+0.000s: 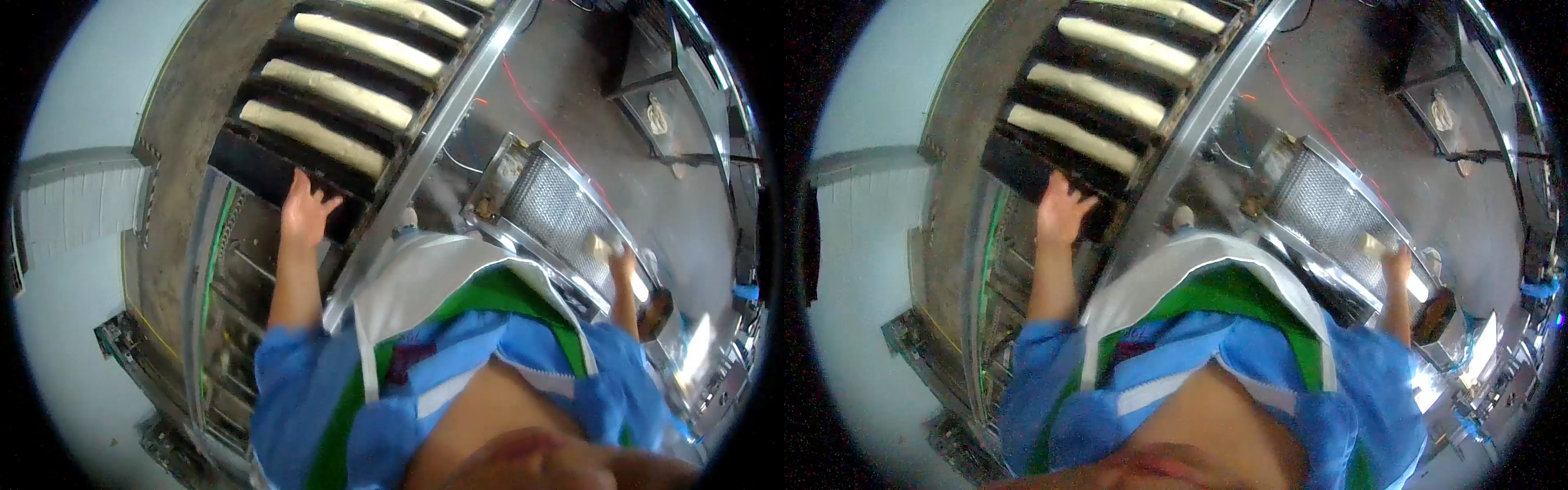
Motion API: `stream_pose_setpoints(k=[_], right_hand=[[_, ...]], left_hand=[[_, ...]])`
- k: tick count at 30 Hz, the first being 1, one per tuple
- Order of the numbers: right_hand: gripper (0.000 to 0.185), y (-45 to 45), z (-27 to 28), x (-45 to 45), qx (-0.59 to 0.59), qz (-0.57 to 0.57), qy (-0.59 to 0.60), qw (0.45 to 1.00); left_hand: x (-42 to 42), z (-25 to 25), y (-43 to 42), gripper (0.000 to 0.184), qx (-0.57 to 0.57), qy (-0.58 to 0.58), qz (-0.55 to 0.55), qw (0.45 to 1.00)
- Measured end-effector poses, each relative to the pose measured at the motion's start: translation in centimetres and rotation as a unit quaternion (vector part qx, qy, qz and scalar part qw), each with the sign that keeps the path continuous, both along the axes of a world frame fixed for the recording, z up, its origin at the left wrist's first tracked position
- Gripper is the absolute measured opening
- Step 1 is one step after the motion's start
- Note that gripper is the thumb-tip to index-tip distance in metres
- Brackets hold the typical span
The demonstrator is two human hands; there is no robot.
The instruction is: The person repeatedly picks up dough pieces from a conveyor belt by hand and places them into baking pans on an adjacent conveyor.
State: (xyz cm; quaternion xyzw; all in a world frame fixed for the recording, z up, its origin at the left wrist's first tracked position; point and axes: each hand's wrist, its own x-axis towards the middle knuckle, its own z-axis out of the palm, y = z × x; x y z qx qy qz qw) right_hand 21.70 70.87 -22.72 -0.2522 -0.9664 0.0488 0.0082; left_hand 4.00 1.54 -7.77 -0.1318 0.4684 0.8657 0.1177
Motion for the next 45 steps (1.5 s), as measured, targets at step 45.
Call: stream_pose_setpoints(k=[45], right_hand=[[0.056, -52.6, 22.4, -23.0, -0.514, 0.484, -0.086, 0.703]], left_hand=[[13.0, 3.2, -5.1, 0.034, -0.129, 0.025, 0.271, 0.953]])
